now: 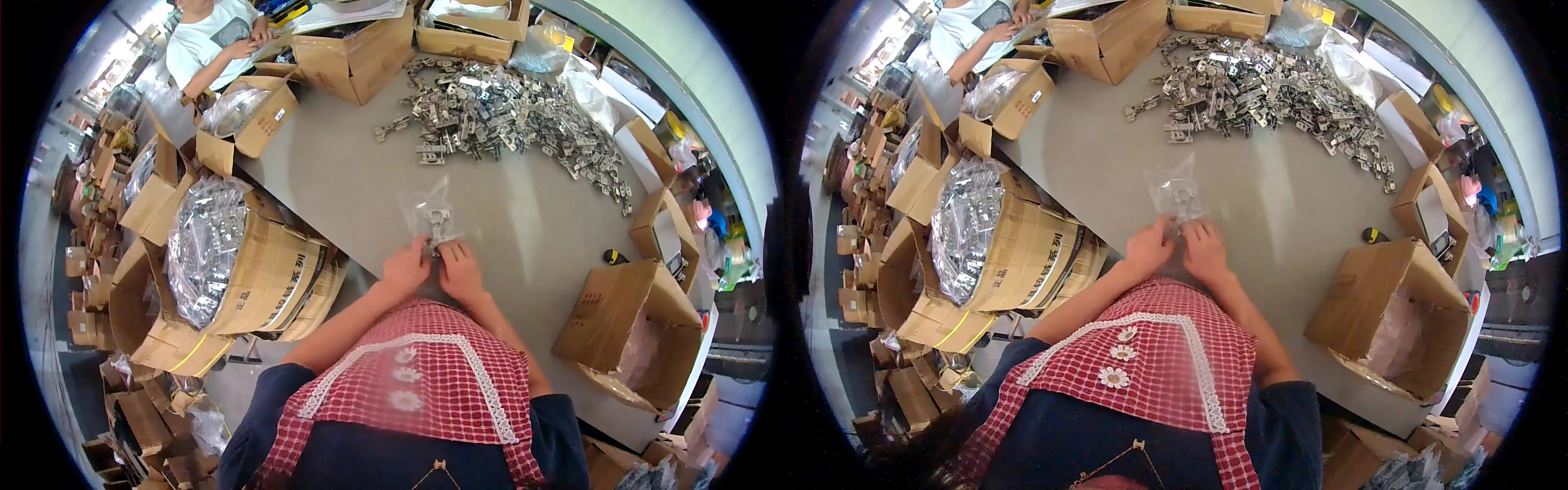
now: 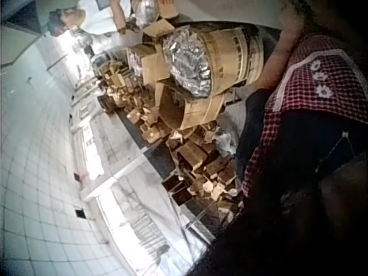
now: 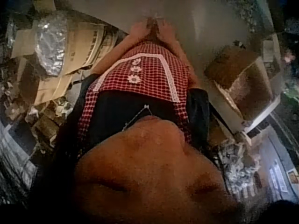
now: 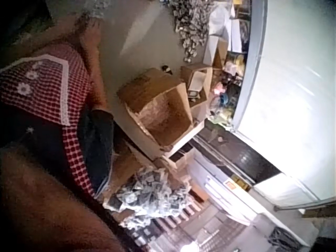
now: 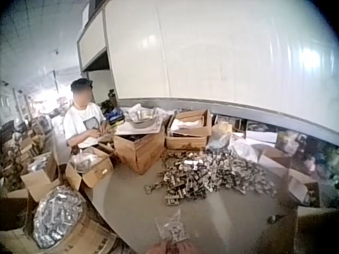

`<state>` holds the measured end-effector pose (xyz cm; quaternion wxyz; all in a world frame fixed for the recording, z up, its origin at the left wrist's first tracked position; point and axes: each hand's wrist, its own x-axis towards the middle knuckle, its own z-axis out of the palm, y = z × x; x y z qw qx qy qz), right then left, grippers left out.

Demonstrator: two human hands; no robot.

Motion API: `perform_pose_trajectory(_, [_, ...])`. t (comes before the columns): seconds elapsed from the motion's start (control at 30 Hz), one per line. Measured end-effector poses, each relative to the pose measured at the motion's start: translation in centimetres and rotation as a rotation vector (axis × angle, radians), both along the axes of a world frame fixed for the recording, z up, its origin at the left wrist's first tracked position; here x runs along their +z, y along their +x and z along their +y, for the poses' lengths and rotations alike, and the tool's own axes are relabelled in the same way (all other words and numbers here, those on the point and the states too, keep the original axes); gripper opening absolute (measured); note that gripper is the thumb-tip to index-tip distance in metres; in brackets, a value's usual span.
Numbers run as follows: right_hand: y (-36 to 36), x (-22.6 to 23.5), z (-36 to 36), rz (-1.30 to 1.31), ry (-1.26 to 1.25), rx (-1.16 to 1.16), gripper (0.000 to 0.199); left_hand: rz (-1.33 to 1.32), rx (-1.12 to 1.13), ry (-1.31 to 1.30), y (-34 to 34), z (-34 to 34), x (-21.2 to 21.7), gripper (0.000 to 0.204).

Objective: The person puts metal hinges into a plastic bag by hand and then places the bag into a cardboard box.

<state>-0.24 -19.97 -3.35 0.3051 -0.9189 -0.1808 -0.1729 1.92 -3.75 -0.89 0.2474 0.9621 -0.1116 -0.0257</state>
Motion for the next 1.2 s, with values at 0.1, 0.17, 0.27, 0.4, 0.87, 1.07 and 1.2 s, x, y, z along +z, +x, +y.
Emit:
perform_pose_trajectory(0.1, [-0.4, -1.0, -0.7, -0.062, -0.019, 0.07, 0.047, 0.019, -0.033, -0.084, 0.3, 0.1, 0.8, 0.044])
perform_pose_trajectory(0.17, [-0.7, -1.2, -0.8, -0.07, -0.008, 0.082, 0.047, 0.159, -0.024, -0.107, 0.6, 0.2, 1.2, 0.05])
perform_pose_trajectory(0.27, [-0.9, -1.1, -0.6, -0.062, -0.036, 0.121, 0.048, 0.151, -0.035, -0.072, 0.7, 0.4, 1.0, 0.056])
perform_pose_trajectory(0.4, [-0.7, -0.1, -0.3, -0.118, -0.106, 0.193, 0.049, 0.174, -0.054, -0.1, 0.8, 1.0, 0.7, 0.06])
perform_pose_trajectory(0.87, [5.8, 0.6, 0.0, -0.096, -0.172, 0.153, 0.047, -0.182, -0.034, 0.031, 2.0, 1.2, 0.9, 0.054])
perform_pose_trajectory(1.07, [7.0, 4.2, -3.0, 0.388, 0.229, 0.233, 0.031, -0.194, -0.025, 0.08, 2.4, 1.8, 0.5, 0.051])
perform_pose_trajectory(1.2, [14.0, 3.8, -6.6, 0.323, 0.42, -0.289, 0.029, -0.16, -0.038, 0.192, 1.0, 1.6, -0.4, 0.053])
